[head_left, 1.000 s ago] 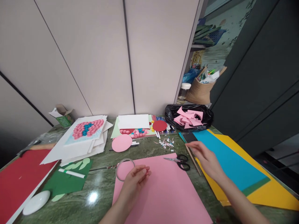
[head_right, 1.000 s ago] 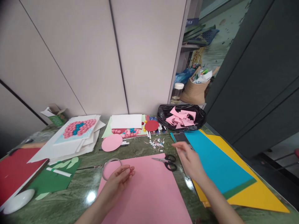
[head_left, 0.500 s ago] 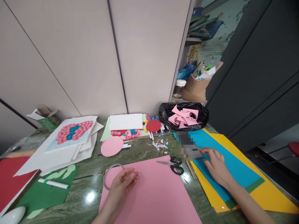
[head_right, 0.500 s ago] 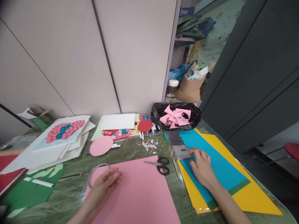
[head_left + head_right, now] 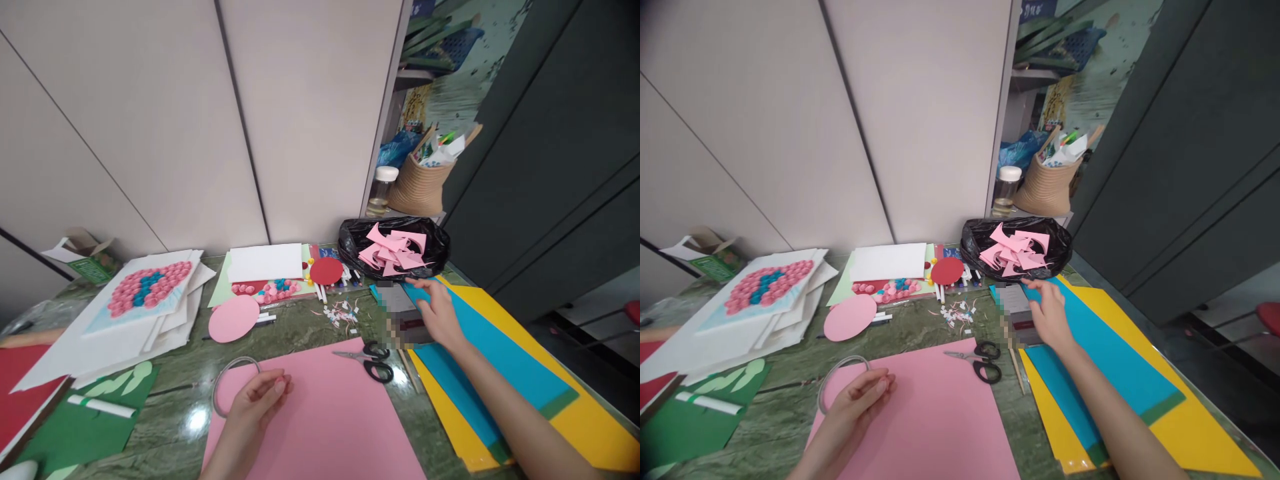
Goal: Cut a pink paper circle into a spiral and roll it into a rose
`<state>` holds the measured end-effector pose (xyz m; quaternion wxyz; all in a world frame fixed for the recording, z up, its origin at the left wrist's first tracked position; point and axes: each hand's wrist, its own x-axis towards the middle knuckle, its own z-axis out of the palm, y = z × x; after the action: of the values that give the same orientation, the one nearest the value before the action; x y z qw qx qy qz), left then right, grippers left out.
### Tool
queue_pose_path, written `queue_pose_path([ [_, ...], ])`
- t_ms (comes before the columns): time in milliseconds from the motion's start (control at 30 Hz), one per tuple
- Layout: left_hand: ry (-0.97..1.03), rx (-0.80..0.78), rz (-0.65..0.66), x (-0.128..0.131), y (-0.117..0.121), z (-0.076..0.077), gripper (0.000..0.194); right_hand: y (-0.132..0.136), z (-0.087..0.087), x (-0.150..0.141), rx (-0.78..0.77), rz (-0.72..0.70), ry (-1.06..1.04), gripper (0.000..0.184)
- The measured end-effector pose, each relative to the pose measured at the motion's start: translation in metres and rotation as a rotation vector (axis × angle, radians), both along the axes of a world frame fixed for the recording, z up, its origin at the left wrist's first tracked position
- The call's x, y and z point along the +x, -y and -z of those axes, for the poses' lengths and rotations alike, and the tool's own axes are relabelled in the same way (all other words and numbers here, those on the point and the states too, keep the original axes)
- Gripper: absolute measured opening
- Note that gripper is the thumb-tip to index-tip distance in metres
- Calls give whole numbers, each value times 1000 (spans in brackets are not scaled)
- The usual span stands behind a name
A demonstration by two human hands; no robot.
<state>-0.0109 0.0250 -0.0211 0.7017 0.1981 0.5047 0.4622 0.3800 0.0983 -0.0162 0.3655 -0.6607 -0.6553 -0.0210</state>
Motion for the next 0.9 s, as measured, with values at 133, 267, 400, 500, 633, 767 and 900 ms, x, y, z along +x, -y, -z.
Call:
queue_pose_path([
  [133,-16,-35,-18,-1,-1,3,31,0,19,6,-94,-25,54,23],
  [267,-20,-51,-32,-2,-2,6,36,0,24,14,-147,-19,82,25],
  [400,-32,-52,-28,-1,-2,6,39,-3,26,16,-176,-8,101,24],
  [500,-63,-38,-9,0,-2,3,38,-5,28,13,-191,-31,123,25],
  [633,-103,-23,23,1,-1,2,36,-8,29,5,-202,-88,154,27],
  [767,-104,-26,6,2,-2,1,37,-4,22,9,-187,-47,145,25],
  [900,-111,-24,-16,3,-4,0,37,5,12,23,-171,9,127,18],
])
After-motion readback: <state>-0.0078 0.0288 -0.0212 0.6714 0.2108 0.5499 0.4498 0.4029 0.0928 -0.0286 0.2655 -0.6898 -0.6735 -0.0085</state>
